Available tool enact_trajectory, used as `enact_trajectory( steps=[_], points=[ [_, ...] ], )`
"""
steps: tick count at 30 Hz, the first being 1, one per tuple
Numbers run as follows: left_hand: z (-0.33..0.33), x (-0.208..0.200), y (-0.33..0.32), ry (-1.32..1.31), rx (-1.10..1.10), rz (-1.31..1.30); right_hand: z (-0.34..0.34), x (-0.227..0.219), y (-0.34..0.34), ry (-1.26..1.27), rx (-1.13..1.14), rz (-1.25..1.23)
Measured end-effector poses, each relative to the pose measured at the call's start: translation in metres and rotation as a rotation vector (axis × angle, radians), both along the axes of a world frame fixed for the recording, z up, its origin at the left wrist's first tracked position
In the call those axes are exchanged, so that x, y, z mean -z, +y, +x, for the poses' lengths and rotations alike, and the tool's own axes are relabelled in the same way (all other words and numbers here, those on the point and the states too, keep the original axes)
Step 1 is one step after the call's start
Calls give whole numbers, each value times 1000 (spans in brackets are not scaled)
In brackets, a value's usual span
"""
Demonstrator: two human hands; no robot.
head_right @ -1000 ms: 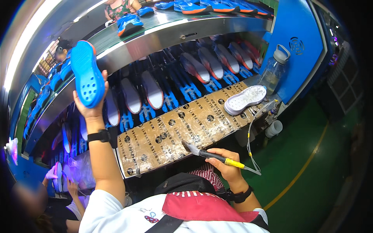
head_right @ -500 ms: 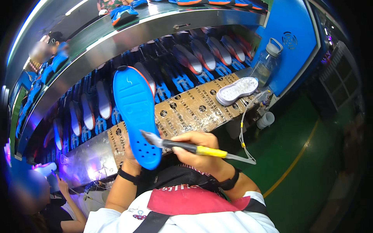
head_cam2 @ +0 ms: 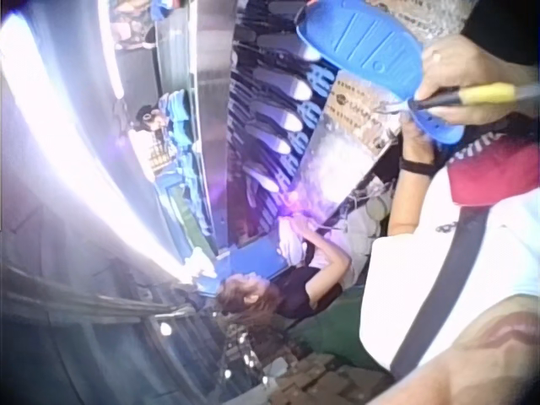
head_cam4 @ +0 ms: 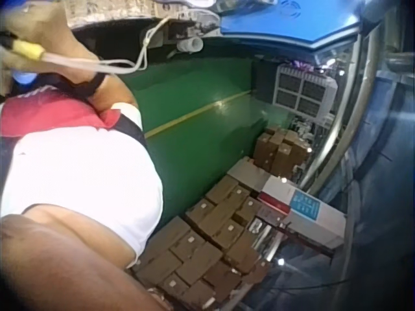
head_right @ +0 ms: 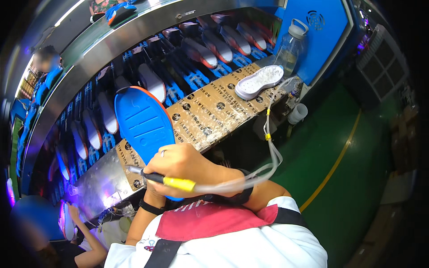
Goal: The recorder applies a liquid bonding agent to the bottoms of blue clogs using a pressurized brush applicator.
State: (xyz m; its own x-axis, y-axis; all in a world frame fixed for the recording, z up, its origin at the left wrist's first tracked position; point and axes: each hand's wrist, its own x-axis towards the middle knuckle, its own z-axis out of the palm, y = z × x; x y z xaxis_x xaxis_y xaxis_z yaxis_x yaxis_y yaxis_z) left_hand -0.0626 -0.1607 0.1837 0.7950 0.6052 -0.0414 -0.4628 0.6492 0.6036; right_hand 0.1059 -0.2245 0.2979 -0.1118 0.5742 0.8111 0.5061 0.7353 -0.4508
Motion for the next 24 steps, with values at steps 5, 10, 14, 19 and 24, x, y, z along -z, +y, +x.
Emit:
enact_trajectory(
  steps=[5,10,14,19,24],
  points=[
    [-3,3,1,56,-86,77,2,7,0,35,204,51],
    [-8,5,9,-39,-65,60,-9,15,-11,-79,-81,-89],
    [-15,3,12,23,-182,82,-7,19,-6,89,58,30],
    [-11,4,23,-174,-11,23,-22,31,-11,6,-1,-31],
    [-7,-7,30,-315,-90,-56,-23,39,-14,117,-4,-97]
  ],
)
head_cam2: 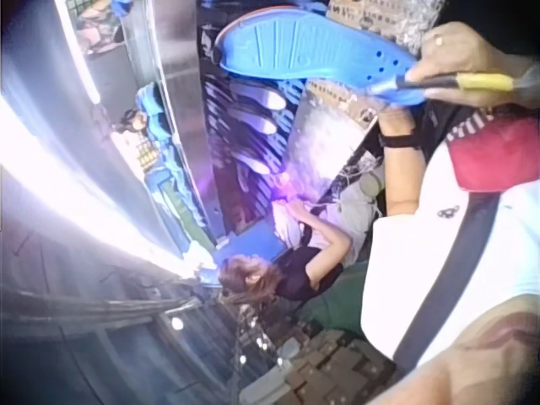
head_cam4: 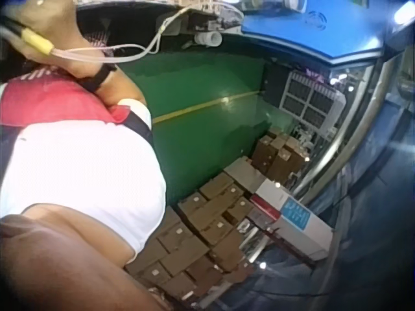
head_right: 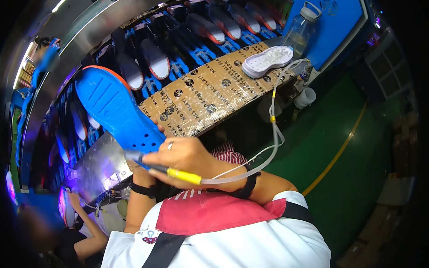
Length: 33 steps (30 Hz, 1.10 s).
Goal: The recorder applies a liquid bonding agent to the bottoms of blue clogs using a pressurized brush applicator.
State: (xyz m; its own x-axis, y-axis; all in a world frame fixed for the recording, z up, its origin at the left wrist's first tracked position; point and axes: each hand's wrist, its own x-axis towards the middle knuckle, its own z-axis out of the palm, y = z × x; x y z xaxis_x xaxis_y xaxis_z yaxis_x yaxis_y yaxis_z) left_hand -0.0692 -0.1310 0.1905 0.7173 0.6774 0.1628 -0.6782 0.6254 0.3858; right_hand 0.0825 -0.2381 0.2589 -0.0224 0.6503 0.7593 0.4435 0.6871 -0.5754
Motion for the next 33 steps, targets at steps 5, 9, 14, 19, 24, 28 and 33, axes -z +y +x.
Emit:
enact_trajectory(
  steps=[5,9,14,19,24,28,33],
  points=[
    [3,-3,5,16,-43,26,-5,15,-1,-52,-140,-16],
    [-6,-5,17,-171,83,90,1,9,-2,96,-319,-105],
    [-20,-4,27,4,-17,63,6,19,-2,55,-234,-239],
    [-36,-26,33,307,26,89,14,15,0,-11,-346,-195],
    [-54,-12,57,534,88,349,14,23,6,-204,-303,-220],
    [-54,-33,57,644,168,270,17,17,5,-187,-399,-202],
    [-42,-48,57,792,258,146,10,26,11,-295,-333,-183]
  ],
)
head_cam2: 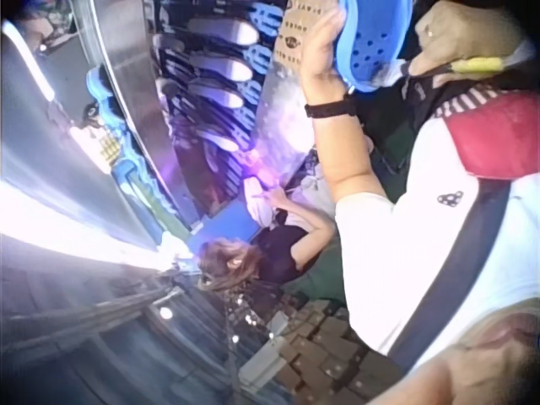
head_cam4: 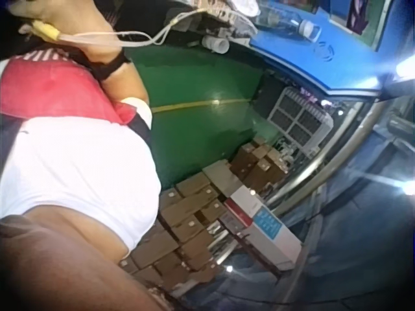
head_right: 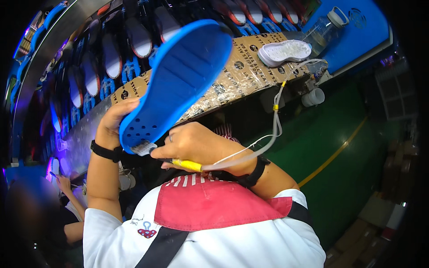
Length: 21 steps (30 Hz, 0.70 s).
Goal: The recorder applies a liquid bonding agent to the bottoms of blue clogs using a pressurized brush applicator.
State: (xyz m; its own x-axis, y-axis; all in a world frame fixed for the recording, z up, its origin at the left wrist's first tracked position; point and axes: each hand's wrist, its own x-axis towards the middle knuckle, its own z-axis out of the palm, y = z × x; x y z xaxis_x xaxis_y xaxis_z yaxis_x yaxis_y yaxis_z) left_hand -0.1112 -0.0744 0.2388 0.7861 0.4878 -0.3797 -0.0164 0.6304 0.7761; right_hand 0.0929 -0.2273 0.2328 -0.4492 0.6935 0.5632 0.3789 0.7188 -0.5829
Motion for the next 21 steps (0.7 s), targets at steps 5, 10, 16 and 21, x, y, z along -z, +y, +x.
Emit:
enact_trajectory(
  steps=[5,10,16,21],
  points=[
    [3,-10,1,314,169,63,6,-14,-5,-19,-64,-71],
    [8,-12,8,357,334,71,0,-6,0,-45,29,-46],
    [-2,-6,15,458,440,101,8,-13,-6,-30,10,-105],
    [-7,-6,22,443,485,140,5,4,-3,-115,17,10]
  ],
)
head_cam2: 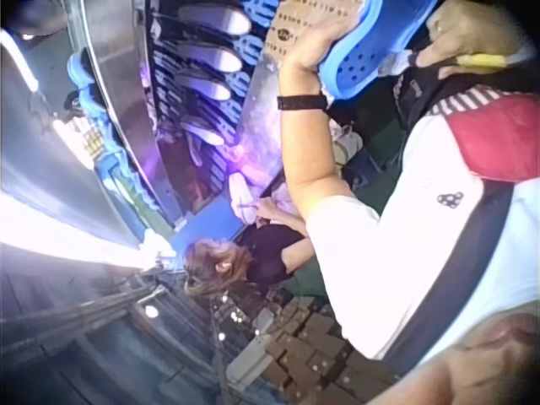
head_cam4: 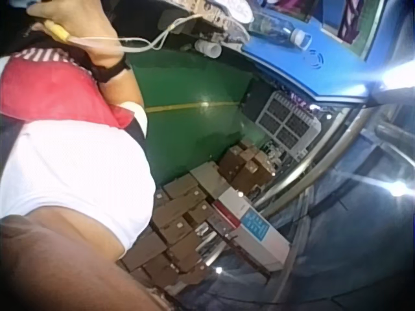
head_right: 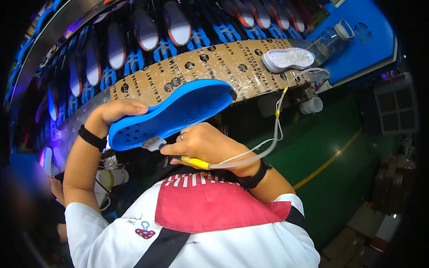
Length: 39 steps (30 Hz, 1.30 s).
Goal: The recorder applies a liquid bonding agent to the bottoms of blue clogs using a pressurized brush applicator.
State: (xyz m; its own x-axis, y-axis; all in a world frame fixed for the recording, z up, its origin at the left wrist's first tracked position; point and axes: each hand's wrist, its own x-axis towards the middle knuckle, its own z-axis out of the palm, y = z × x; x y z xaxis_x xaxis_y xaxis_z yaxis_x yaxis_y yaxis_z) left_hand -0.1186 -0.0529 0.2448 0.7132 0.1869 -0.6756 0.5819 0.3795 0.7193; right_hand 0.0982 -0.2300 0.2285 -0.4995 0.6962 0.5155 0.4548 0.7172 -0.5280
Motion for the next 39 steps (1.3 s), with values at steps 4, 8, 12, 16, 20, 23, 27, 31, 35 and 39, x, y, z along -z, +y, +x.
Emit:
enact_trajectory(
  steps=[4,8,12,16,20,23,27,31,35,39],
  points=[
    [-15,4,0,43,-49,56,13,-3,-3,136,-12,-69],
    [-29,25,-9,-128,-342,-134,15,5,-4,21,127,-62],
    [-43,79,-23,-402,-721,-324,22,4,-6,116,95,-118],
    [-33,97,-46,-825,-894,-266,26,0,-5,214,187,-123],
    [-40,98,-57,-1109,-811,-414,26,0,-4,313,201,-160],
    [-43,111,-65,-1063,-778,-480,24,6,-3,320,207,-166],
    [-38,128,-76,-1140,-926,-588,20,4,-2,324,260,-202],
    [-30,121,-79,-1103,-912,-563,11,-4,4,391,334,-217],
    [-15,95,-84,-1025,-985,-478,-7,-28,19,517,307,-196],
    [6,82,-83,-1079,-1139,-483,-34,-48,38,539,394,28]
  ],
)
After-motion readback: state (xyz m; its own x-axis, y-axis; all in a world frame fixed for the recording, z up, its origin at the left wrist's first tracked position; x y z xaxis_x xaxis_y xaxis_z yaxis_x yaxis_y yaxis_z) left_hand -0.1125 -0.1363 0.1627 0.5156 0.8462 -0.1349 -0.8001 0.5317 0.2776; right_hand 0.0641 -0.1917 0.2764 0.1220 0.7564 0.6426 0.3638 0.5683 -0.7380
